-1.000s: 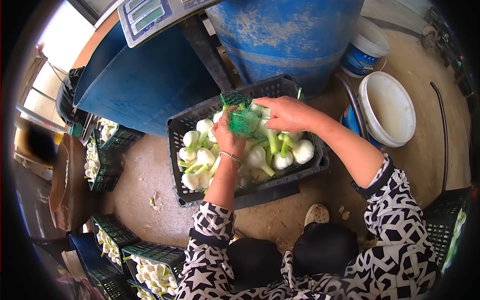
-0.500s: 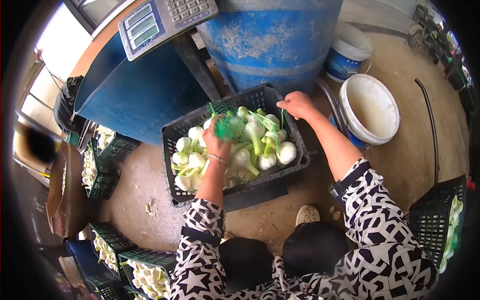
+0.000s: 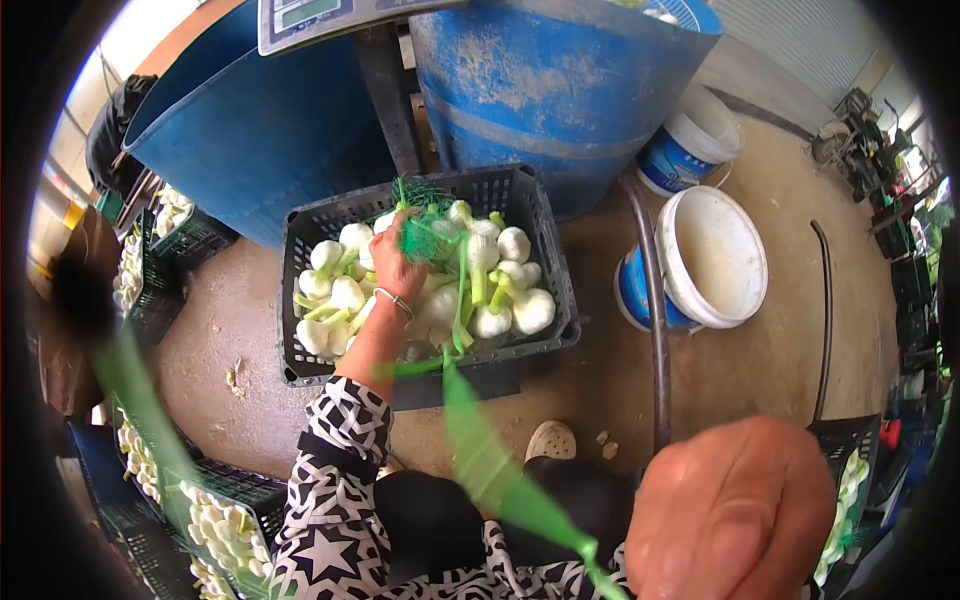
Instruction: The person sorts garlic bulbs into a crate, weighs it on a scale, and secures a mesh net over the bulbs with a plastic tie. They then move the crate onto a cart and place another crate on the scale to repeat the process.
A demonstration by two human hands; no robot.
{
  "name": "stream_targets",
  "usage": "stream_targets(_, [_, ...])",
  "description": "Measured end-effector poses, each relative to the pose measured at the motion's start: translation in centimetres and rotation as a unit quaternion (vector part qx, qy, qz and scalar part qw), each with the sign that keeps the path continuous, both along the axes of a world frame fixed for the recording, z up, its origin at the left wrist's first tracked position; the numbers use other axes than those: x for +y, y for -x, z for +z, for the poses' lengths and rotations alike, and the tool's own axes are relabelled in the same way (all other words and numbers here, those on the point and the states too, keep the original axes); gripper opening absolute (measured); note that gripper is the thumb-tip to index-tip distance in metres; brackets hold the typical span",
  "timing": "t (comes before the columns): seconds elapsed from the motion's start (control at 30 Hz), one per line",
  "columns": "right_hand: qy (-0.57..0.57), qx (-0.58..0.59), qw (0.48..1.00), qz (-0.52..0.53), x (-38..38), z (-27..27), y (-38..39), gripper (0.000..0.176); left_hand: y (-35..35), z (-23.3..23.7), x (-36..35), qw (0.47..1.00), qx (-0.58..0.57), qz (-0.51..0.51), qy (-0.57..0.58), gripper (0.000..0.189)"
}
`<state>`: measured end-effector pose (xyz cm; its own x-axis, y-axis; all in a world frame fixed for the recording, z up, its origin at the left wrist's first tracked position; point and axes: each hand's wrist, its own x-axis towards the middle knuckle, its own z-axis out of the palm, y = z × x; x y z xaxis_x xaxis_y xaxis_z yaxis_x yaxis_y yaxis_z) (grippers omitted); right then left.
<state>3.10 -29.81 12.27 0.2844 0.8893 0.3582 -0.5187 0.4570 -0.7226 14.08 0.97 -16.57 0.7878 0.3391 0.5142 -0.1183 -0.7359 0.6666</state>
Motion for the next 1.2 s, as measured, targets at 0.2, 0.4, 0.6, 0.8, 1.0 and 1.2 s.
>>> stream_targets(0.2, [-0.326, -0.103, 0.925, -0.168, 2.2, -1.4, 3.7, 0.024, -0.2, 0.0, 0.0, 0.999, -0.033, -0.012, -0.010, 0.036])
stream_targets(0.4, [-0.334, -0.154, 0.922, -0.121, 1.0, -1.8, 2.1, 0.021, -0.4, -0.4, 0.4, 0.998, 0.002, -0.033, 0.056, 0.038])
stream_targets(0.6, [0.329, -0.470, 0.729, -0.373, 5.2, -13.6, -7.5, 0.025, -0.6, -0.9, 0.5, 0.999, -0.012, -0.018, 0.042, 0.044])
stream_targets(0.8, [0.301, -0.678, 0.500, -0.447, 10.8, -23.7, -8.4, 0.015, -2.0, -2.6, 0.6, 0.982, -0.036, -0.035, 0.184, 0.035])
stream_targets(1.0, [0.359, -0.741, 0.473, -0.314, 5.7, -22.2, -6.5, 0.010, -2.0, -1.3, 1.2, 0.995, 0.042, -0.007, 0.089, 0.033])
stream_targets(1.2, [0.234, -0.740, 0.611, -0.155, 8.7, -24.1, 1.5, 0.008, -3.0, 0.9, 1.9, 0.984, 0.177, 0.015, 0.024, 0.040])
